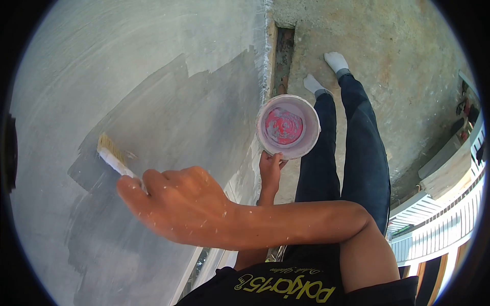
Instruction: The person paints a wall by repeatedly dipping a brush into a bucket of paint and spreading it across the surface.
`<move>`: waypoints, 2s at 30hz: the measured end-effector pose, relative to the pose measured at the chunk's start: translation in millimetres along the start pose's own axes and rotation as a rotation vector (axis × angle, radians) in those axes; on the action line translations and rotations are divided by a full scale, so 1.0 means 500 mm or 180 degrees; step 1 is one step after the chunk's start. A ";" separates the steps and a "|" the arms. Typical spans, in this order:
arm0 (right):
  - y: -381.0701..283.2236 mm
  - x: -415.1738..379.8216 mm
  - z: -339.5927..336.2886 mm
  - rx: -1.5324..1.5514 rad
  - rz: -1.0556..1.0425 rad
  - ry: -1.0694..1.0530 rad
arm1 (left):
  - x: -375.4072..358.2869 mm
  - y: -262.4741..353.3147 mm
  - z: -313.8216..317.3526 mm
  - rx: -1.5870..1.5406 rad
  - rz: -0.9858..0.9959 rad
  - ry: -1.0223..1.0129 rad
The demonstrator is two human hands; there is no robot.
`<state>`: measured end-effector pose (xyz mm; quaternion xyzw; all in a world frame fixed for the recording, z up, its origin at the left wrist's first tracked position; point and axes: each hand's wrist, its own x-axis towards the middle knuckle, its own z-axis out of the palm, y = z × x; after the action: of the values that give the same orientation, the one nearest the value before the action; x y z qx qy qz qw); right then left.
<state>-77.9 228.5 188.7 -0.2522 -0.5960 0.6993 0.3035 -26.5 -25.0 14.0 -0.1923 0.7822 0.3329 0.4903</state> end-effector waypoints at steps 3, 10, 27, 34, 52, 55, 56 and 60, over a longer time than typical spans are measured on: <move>-0.059 -0.006 0.006 0.0645 -0.0284 0.0363 | -0.011 0.021 0.015 -0.0036 0.0033 0.0017; 0.045 0.019 0.025 0.0612 -0.0353 0.0126 | -0.007 0.004 0.008 -0.0361 0.0199 0.0084; 0.121 0.063 -0.023 -0.0450 0.0224 0.0481 | 0.002 -0.111 -0.052 0.0997 0.0647 0.0054; 0.007 0.060 -0.023 0.0428 -0.0286 0.0339 | -0.011 0.010 0.032 -0.0405 0.0110 0.0176; 0.196 0.103 -0.064 -0.0788 0.0240 0.0597 | -0.013 -0.029 0.045 0.0768 0.0605 0.0701; 0.101 0.097 -0.051 -0.0297 -0.0002 0.0537 | -0.016 -0.064 0.107 0.1280 0.1266 0.1430; 0.074 0.092 -0.052 -0.0189 -0.0035 0.0397 | -0.004 -0.036 0.062 0.0600 0.0529 0.0779; 0.028 0.087 -0.055 0.0393 -0.0240 0.0359 | 0.005 -0.010 0.042 -0.0223 -0.0129 -0.0117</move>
<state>-89.8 277.4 170.9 -0.2494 -0.5428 0.7075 0.3777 -11.0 -13.8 3.9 -0.2191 0.7568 0.3536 0.5042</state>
